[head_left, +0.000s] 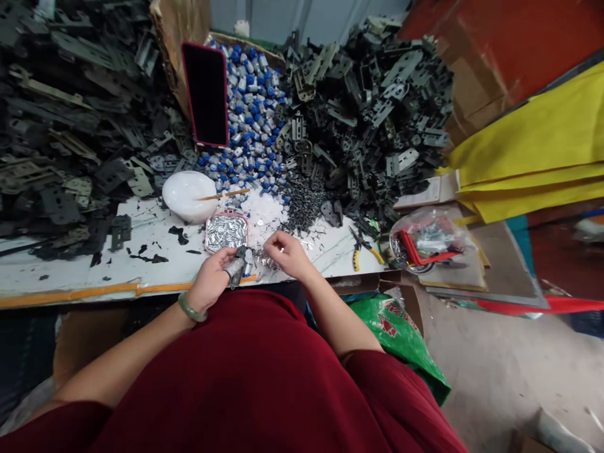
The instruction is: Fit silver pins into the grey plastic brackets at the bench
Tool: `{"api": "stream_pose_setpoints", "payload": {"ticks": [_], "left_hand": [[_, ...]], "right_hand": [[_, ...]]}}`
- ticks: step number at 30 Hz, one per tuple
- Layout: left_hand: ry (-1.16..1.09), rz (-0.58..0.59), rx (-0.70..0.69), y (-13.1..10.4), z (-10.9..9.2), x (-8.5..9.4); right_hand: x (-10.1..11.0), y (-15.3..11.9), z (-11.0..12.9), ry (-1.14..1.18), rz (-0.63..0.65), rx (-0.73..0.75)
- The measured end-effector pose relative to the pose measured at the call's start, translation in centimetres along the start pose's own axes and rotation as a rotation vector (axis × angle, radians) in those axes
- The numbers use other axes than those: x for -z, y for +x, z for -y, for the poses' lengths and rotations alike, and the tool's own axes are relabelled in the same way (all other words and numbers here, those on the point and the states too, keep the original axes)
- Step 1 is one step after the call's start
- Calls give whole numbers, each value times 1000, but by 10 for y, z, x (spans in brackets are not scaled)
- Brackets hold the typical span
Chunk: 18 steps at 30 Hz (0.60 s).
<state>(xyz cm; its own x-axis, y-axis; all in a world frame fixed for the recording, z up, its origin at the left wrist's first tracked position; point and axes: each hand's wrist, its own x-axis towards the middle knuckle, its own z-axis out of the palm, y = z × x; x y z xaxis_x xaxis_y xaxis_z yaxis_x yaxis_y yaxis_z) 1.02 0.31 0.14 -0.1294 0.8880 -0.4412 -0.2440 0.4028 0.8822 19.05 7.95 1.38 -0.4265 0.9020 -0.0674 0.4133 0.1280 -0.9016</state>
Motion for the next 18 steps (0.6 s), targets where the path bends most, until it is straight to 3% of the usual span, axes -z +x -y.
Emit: {"api": "stream_pose_setpoints", "payload": {"ticks": [5, 13, 18], "left_hand": [[95, 25, -61, -2, -6, 8], [138, 51, -50, -3, -5, 15], [210, 66, -124, -5, -4, 17]], "right_hand": [[-25, 6, 27, -155, 116, 101], [-27, 2, 33, -273, 144, 92], [-28, 3, 37, -300, 158, 78]]}}
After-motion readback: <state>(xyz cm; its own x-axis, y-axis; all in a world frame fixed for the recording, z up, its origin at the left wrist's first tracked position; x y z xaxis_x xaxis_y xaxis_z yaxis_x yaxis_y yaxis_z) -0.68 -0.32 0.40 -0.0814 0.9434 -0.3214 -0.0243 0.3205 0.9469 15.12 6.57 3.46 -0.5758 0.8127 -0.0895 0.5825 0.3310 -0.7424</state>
